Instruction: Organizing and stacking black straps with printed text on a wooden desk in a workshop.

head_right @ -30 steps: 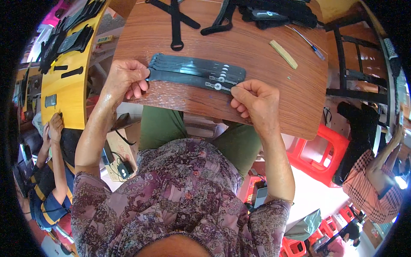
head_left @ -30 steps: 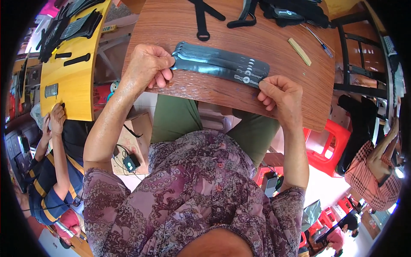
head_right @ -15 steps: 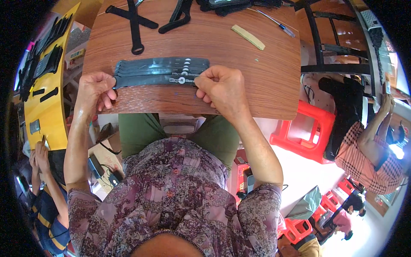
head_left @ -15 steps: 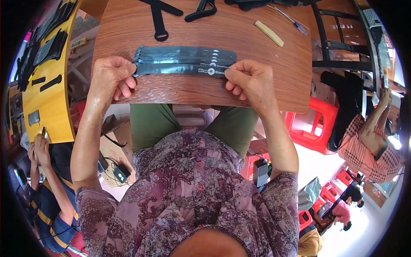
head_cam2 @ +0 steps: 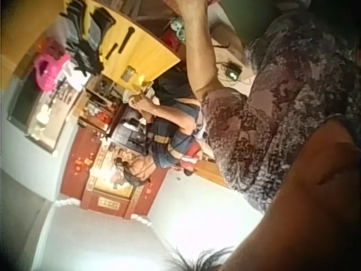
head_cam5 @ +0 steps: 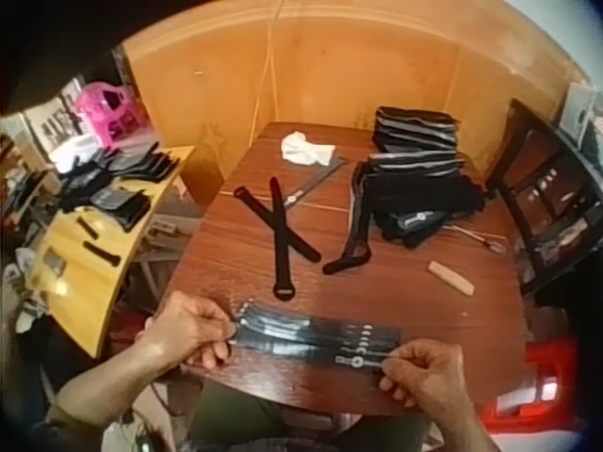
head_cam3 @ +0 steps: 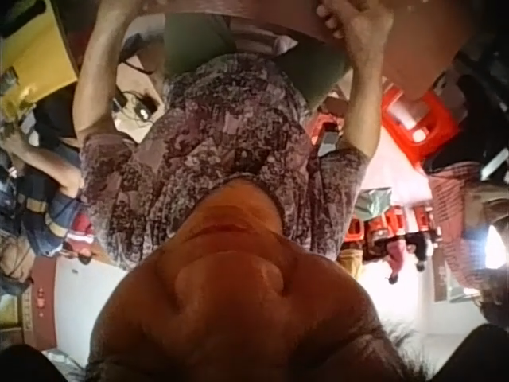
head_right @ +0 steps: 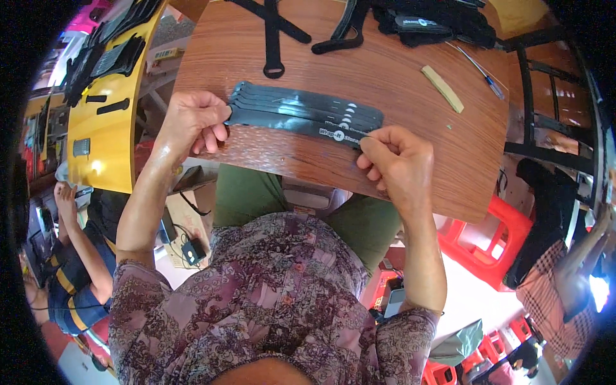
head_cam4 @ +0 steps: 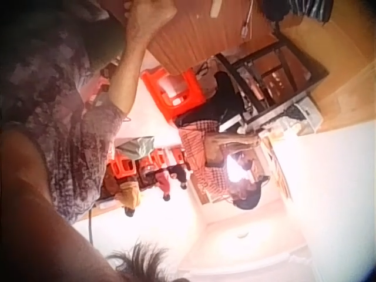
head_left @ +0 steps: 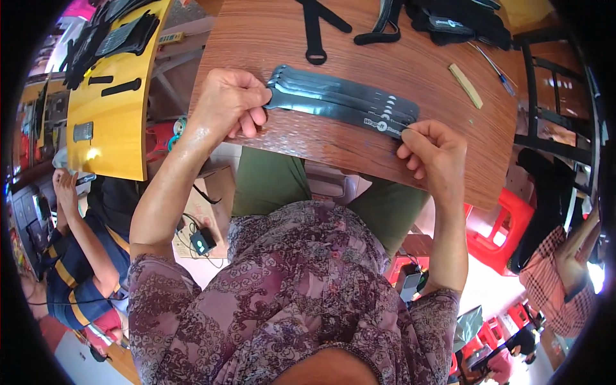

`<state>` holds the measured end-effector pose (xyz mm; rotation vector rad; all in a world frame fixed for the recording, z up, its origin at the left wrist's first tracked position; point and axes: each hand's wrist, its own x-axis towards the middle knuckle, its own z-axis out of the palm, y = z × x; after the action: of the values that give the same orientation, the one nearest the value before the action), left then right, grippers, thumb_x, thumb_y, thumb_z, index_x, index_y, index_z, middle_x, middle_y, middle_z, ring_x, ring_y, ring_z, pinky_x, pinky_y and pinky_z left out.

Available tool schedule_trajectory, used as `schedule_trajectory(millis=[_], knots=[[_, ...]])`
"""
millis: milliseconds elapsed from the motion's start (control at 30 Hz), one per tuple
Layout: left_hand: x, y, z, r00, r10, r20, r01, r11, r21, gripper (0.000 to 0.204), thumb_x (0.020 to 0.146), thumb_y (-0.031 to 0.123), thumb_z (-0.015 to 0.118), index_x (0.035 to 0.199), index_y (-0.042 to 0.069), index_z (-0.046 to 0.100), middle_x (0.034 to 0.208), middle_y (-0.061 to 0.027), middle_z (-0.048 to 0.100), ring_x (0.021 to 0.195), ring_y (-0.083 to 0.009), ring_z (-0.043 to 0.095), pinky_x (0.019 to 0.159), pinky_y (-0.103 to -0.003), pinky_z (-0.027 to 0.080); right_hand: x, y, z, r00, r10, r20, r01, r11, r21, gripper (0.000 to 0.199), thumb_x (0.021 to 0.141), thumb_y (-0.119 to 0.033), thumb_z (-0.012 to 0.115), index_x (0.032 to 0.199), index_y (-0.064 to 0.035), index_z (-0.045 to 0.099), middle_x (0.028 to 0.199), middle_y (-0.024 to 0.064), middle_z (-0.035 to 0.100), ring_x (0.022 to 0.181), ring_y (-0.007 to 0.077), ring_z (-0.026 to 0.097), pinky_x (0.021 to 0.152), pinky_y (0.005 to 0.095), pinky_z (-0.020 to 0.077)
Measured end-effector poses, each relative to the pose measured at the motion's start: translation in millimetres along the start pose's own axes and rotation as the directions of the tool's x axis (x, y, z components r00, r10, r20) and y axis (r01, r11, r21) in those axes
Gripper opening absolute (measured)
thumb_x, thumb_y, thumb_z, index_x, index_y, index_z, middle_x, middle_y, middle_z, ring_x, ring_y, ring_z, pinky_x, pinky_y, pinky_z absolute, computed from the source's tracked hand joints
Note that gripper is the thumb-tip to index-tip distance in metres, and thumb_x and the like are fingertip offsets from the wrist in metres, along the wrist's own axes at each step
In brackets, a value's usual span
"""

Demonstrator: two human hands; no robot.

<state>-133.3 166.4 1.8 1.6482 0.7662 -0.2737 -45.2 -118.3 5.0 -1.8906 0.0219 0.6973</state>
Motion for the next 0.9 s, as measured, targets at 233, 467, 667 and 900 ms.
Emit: schedule_trajectory(millis=[233,467,667,900], knots=[[-2.4,1.4,-1.7,1.0,-0.002,-0.015,0.003,0.999,0.043,0.013,0.084,0.012,0.06,0.081,-0.001,0.06,0.057,-0.0063,0.06,0.037,-0.0083,0.052,0.028,-0.017,0.031,1.1,-0.6,1.2,1.0,0.003,0.017,-0.003,1.0,0.003,0.011,0.081,-0.012,0.063,0.081,-0.0015,0.064,0.064,0.0027,0.062,0.047,0.0038,0.049,0.039,0.0175,0.0374],[-2.2,2.3,-2.4,1.0,-0.008,-0.003,0.008,0.999,0.045,0.013,0.083,0.012,0.059,0.079,-0.001,0.062,0.057,-0.0058,0.061,0.04,-0.0089,0.055,0.029,-0.019,0.032,1.2,-0.9,1.5,1.0,0.008,0.027,-0.009,1.0,0.012,0.011,0.081,-0.013,0.063,0.081,-0.0019,0.064,0.063,0.0025,0.062,0.047,0.0036,0.049,0.039,0.0175,0.0366],[-1.2,-0.4,-3.0,1.0,-0.003,-0.007,0.004,0.998,0.058,0.014,0.084,0.012,0.058,0.08,-0.001,0.062,0.058,-0.0053,0.061,0.04,-0.0084,0.055,0.029,-0.019,0.032,0.8,0.3,0.8,1.0,0.0,0.025,-0.001,1.0,0.015,0.011,0.082,-0.012,0.063,0.081,-0.0015,0.064,0.063,0.0025,0.062,0.047,0.0035,0.049,0.039,0.0173,0.0363],[-1.7,0.5,-2.1,1.0,0.003,-0.003,-0.003,0.999,0.051,0.015,0.084,0.012,0.058,0.08,-0.001,0.062,0.057,-0.0058,0.061,0.04,-0.0095,0.056,0.029,-0.019,0.032,0.9,0.1,0.5,1.0,-0.011,0.021,0.01,1.0,0.014,0.011,0.081,-0.012,0.063,0.082,-0.001,0.064,0.063,0.0031,0.062,0.047,0.0036,0.049,0.038,0.0173,0.0362]])
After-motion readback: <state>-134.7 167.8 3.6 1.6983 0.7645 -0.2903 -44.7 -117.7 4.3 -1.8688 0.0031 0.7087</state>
